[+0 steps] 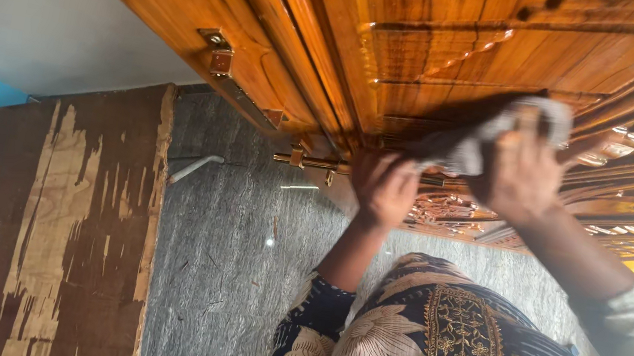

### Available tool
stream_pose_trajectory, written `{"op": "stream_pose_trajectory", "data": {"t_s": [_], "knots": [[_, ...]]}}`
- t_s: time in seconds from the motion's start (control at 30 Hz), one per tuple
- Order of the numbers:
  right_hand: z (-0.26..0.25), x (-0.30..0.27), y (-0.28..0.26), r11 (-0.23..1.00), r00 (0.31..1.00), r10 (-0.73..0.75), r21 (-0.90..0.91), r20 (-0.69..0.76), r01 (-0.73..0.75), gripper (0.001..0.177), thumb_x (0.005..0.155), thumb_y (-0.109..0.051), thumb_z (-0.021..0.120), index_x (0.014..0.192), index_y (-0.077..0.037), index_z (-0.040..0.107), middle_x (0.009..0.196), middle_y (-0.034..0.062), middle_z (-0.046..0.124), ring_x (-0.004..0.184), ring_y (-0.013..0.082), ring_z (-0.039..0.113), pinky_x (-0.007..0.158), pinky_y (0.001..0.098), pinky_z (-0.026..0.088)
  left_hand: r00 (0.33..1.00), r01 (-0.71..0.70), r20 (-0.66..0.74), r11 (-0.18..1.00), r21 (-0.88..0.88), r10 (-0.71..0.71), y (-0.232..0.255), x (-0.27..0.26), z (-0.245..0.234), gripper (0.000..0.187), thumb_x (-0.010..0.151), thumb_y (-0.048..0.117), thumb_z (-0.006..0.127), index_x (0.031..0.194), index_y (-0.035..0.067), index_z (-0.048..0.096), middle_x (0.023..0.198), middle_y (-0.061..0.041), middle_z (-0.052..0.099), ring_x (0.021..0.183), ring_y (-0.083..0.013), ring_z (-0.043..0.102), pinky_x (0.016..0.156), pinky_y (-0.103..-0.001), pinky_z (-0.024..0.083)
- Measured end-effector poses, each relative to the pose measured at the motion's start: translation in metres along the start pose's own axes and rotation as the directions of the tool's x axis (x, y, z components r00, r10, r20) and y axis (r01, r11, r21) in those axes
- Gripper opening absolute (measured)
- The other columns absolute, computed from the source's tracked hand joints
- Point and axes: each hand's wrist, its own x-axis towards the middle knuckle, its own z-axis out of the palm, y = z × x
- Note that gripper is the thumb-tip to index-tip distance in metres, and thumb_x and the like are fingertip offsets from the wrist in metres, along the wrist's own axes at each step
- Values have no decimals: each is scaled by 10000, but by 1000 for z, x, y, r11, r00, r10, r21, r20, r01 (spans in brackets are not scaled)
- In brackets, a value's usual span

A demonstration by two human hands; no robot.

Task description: The person wipes the surface of a wooden door with a cloth. They clean the door handle, latch, and the carved details on the door panel.

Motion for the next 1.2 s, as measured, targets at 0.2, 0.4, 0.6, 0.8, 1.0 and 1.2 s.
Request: {"op": "stream_pose_trajectory", "data": {"t_s": [0.2,0.4,0.6,0.8,1.0,1.2], "knots": [[41,39,-66,973,897,-143,-104,419,204,779,907,-451,529,1581,-175,252,1625,39,321,1359,284,516,911,936,136,931,342,44,910,232,-362,-27,7,-69,250,762,66,802,985,110,698,823,-40,641,768,-215,607,720,-371,477],[28,-19,-27,931,684,358,-300,635,-208,936,803,-553,605,1562,-84,323,1620,240,349,1356,381,533,1078,510,256,778,570,447,795,-207,-442,10,-51,-46,164,966,70,663,1096,52,566,854,-117,720,646,-159,735,505,-265,593],[4,-10,-18,956,977,-15,-284,215,77,862,887,-654,564,1474,-26,492,1503,244,494,1104,362,660,1144,624,375,792,610,437,568,-553,-426,32,-58,-24,270,984,15,632,1224,24,507,1011,-124,687,806,-176,724,652,-284,612],[9,66,-84,921,931,-177,-280,318,270,772,961,-515,501,1632,-199,286,1650,61,333,1342,225,497,849,881,296,557,641,236,232,-731,-796,9,-30,-61,370,982,54,559,1331,38,437,1282,-131,586,1155,-191,609,962,-333,509],[-12,67,-64,970,845,-124,-114,521,213,819,887,-279,551,1636,-141,249,1725,80,215,1398,279,368,986,812,318,755,467,78,449,-762,-651,17,9,-52,359,1039,55,607,1355,-3,446,1298,-219,621,1185,-278,666,1042,-421,556],[-30,-36,7,957,988,151,-256,38,-137,691,783,-284,693,1438,-67,644,1498,190,490,1311,427,486,1116,577,382,911,43,410,977,-208,47,84,29,-1,745,1006,462,551,1577,40,324,1599,-234,317,1472,-441,403,1229,-641,309]]}}
